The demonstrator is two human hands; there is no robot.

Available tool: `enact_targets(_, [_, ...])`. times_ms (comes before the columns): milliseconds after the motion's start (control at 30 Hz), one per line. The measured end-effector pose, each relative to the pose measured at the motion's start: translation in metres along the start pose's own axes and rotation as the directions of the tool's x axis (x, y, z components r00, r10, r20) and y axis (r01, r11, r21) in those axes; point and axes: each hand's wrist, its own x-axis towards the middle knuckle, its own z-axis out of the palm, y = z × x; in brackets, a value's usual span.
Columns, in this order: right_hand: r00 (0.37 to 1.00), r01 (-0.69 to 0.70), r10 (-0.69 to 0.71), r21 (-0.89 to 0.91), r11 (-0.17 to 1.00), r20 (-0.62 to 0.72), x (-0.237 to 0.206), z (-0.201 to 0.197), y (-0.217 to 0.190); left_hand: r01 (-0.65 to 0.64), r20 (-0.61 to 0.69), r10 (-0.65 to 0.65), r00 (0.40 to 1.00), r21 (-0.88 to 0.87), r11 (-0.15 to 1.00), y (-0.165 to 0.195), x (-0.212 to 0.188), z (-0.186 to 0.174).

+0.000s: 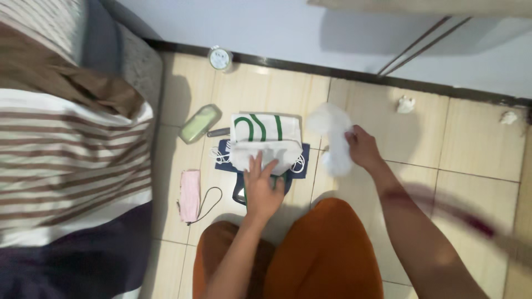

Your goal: The person tidies a bedroom floor while seated. They carry a packaged snack bag and a blue bag, wipe a plastic container with a cloth, fold a towel, place bags, a pouch and a notebook into a hanging wall organizer, pick up small items from the floor, and hang a face mask on a door-mounted organizer.

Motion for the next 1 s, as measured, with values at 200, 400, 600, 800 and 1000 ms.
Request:
enact_targets(200, [0.945,-0.116,-0.252,0.934,0.337,0.208,-0.08,-0.029,0.022,0.563,0.545,-0.222,0.809,-0.608,0.56,0.071,-0.034,-0.03])
enact_targets(400, [0.826,0.252,-0.537,0.964,0.084,-0.169,-0.167,0.0,0.031,0.188,0.178,-0.065,0.982,-0.88,0.437,0.129,-0.084,-0.055])
enact_targets(600, [0.739,0.218,-0.578,0.935,-0.279,-0.345,-0.205,-0.02,0.016,0.075,0.08,-0.011,0.997,-0.869,0.49,0.089,-0.134,-0.104])
enact_targets(800, [0.547,0.036,-0.78,0.939,-0.341,-0.304,-0.258,-0.049,-0.016,-0.051,-0.081,-0.129,0.988,-0.974,0.222,0.057,-0.158,-0.136])
enact_targets(1000, [0.744,0.05,-0.462,0.65,0.758,0.482,-0.297,-0.022,-0.012,-0.139,-0.169,-0.227,0.959,-0.98,0.143,0.061,-0.163,-0.178])
